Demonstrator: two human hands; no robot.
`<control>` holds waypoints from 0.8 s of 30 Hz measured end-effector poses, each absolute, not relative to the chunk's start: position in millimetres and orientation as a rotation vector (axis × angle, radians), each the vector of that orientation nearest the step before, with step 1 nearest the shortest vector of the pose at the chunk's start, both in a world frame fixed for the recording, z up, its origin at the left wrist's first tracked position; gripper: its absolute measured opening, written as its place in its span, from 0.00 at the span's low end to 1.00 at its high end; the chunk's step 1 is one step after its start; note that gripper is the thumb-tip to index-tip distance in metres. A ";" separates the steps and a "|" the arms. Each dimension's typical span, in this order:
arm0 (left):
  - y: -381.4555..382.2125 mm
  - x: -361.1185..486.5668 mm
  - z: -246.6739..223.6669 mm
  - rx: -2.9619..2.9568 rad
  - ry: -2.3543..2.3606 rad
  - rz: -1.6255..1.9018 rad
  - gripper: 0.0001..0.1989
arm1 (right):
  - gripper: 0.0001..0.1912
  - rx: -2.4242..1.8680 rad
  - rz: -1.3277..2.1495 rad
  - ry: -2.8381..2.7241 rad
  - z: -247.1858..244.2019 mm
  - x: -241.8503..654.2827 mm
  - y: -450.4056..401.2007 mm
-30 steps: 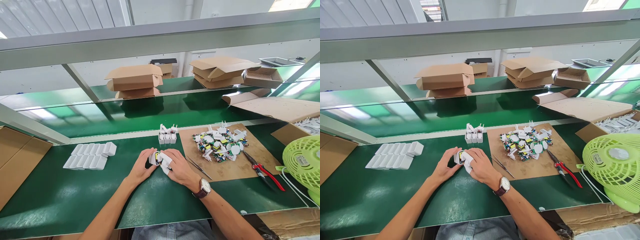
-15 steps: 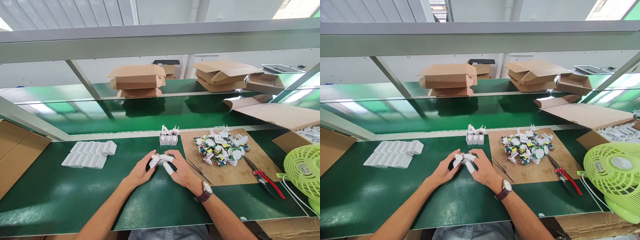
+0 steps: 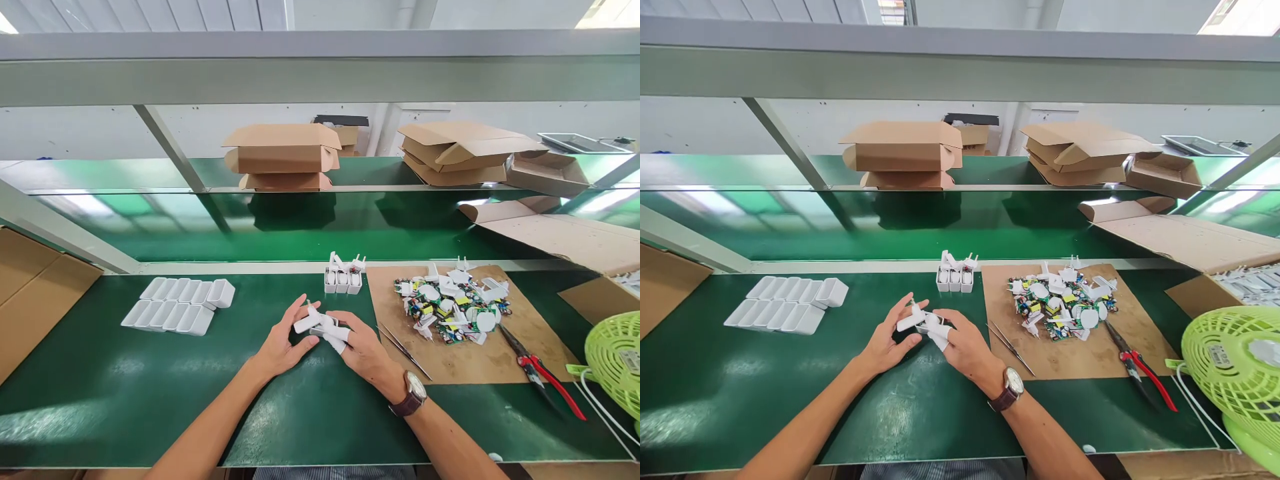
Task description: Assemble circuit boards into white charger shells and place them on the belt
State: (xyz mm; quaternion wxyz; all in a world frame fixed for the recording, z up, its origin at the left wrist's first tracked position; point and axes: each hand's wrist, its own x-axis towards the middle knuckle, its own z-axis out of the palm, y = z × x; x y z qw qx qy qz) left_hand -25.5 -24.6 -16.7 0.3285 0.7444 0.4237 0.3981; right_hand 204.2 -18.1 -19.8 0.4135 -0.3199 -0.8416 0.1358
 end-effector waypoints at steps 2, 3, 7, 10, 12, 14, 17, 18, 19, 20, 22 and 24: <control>-24.3 -25.5 -17.7 1.963 1.116 1.069 0.35 | 0.15 -0.781 0.339 -2.155 -20.5 202.0 -18.0; -24.0 -25.5 -18.1 1.966 1.127 1.075 0.34 | 0.15 -0.775 0.342 -2.173 -20.9 201.2 -17.9; -22.7 -27.0 -19.8 1.964 1.162 1.100 0.35 | 0.13 -0.747 0.333 -2.130 -20.4 200.0 -17.6; -22.9 -27.9 -20.7 1.972 1.115 1.191 0.40 | 0.12 -0.758 0.324 -2.097 -17.8 200.3 -17.9; -23.6 -26.8 -21.0 1.978 1.087 1.227 0.42 | 0.12 -0.772 0.352 -2.124 -16.7 199.9 -18.2; -24.3 -24.5 -21.1 1.989 1.123 1.240 0.39 | 0.12 -0.772 0.390 -2.173 -17.2 198.6 -18.9; -24.6 -20.9 -19.8 2.016 1.194 1.270 0.31 | 0.14 -0.830 0.427 -2.146 -21.1 196.0 -20.6; -24.5 -20.2 -18.6 2.030 1.196 1.274 0.28 | 0.16 -0.847 0.423 -2.126 -22.9 195.3 -21.1; -24.3 -19.7 -16.9 2.045 1.194 1.272 0.24 | 0.17 -0.853 0.409 -2.117 -24.8 194.8 -21.7; -24.0 -19.5 -14.8 2.060 1.194 1.264 0.21 | 0.17 -0.847 0.387 -2.120 -26.3 194.6 -22.0; -23.4 -19.5 -10.1 2.083 1.200 1.258 0.14 | 0.14 -0.812 0.354 -2.143 -28.0 194.5 -22.5; -22.8 -19.7 -6.1 2.084 1.202 1.255 0.10 | 0.13 -0.819 0.368 -2.148 -26.9 194.6 -22.6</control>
